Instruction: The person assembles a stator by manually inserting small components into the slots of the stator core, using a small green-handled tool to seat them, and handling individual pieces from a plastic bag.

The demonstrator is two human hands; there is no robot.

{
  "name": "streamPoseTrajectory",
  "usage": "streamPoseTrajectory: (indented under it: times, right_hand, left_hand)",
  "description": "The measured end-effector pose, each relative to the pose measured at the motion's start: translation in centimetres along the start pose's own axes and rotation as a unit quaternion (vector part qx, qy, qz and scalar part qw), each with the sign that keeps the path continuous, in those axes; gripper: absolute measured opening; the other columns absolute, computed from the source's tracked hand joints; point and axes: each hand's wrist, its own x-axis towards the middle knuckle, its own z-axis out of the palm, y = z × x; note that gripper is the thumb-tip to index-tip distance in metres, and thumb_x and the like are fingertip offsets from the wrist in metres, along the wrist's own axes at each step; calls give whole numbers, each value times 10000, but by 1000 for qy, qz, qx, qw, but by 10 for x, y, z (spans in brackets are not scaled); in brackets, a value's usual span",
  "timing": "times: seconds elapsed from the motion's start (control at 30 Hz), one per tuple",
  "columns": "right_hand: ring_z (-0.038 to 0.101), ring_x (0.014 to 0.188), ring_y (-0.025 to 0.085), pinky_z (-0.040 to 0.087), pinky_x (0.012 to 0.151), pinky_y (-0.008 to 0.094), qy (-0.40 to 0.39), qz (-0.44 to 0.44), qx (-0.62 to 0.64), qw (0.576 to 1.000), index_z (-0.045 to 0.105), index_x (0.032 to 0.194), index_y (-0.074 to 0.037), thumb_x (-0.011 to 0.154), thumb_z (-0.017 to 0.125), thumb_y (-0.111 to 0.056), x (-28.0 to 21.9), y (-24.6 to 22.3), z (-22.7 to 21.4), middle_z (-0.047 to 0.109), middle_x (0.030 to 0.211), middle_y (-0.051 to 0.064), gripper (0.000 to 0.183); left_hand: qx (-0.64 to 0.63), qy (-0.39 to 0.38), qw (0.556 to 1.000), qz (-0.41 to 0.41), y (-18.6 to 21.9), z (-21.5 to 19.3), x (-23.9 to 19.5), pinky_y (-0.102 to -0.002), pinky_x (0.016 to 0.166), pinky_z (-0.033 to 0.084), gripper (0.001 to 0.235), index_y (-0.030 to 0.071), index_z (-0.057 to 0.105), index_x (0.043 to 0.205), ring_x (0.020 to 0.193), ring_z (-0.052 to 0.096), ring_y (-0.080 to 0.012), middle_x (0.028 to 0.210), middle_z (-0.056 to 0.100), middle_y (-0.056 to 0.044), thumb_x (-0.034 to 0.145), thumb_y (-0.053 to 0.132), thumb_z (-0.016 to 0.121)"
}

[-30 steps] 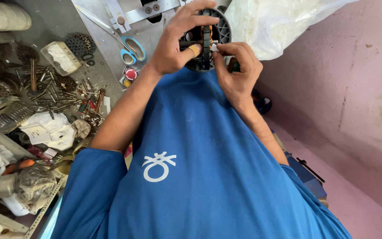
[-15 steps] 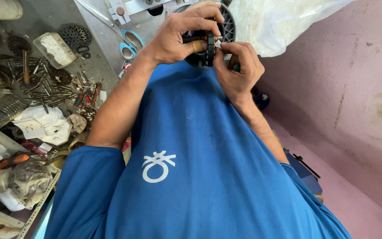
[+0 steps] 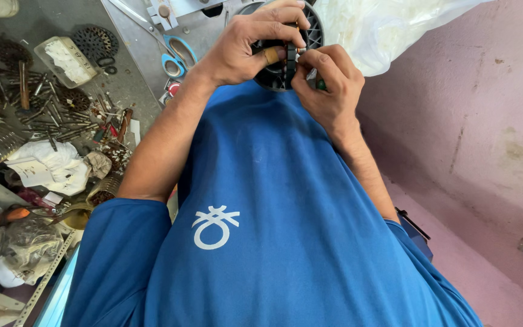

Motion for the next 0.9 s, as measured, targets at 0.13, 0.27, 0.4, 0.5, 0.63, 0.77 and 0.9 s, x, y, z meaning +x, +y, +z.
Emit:
streamPoseTrajectory:
  times: [0.13,0.27,0.4,0.5,0.63,0.77,0.9]
  right_hand:
    - [727,820,160,616,700,284,-21,6,3,1000,692,1094,-38,873,770,83,3,2,-2,677,974,61,264]
    - [730,839,170,623,717,288,-36,-1,-3,999,690,1110,-35,879,764,78,6,0,-4,674,984,63,267]
    - [726,851,174,611,725,291,-54,14,10,998,709,1103,-24,885,762,73,11,-5,-9,682,990,71,244]
    - [719,829,142,598,712,275,-101,73,21,992,754,1019,-29,890,791,53,18,-1,-15,714,961,67,157]
    - [697,766,107,570,670,247,-158,169,113,966,780,946,-28,884,829,17,30,18,-18,763,951,56,90]
    - [725,880,112,596,778,238,-191,139,192,953,784,1018,-39,901,880,-3,29,33,-27,757,998,60,156]
    - [725,974,141,651,875,255,-205,101,201,953,808,1092,-56,949,872,11,30,43,-31,734,1051,72,170]
  left_hand:
    - [-10,0,1000,10,-1,-2,1,-422,1256,477,299,54,727,1209,1473,544,-317,1391,660,-64,935,-59,771]
    - [-29,6,999,24,-2,-1,3,-432,1252,478,250,52,733,1193,1454,550,-316,1347,664,-61,958,30,817]
    - [-32,7,999,23,-1,-1,3,-432,1262,470,245,52,734,1182,1452,554,-306,1326,674,-53,948,63,807]
    - [-42,4,999,19,-3,-1,2,-421,1256,481,258,64,737,1196,1451,554,-296,1329,673,-48,948,40,804]
    - [-55,2,998,9,-8,-1,1,-419,1262,485,332,88,743,1249,1461,552,-291,1367,676,-51,938,-13,796]
    - [-68,-5,998,5,-11,-5,0,-442,1317,415,354,80,728,1293,1505,522,-298,1449,660,-75,966,-16,822]
    - [-71,-23,997,-4,-12,-8,0,-463,1338,362,403,75,720,1307,1544,465,-314,1505,626,-101,929,-27,815]
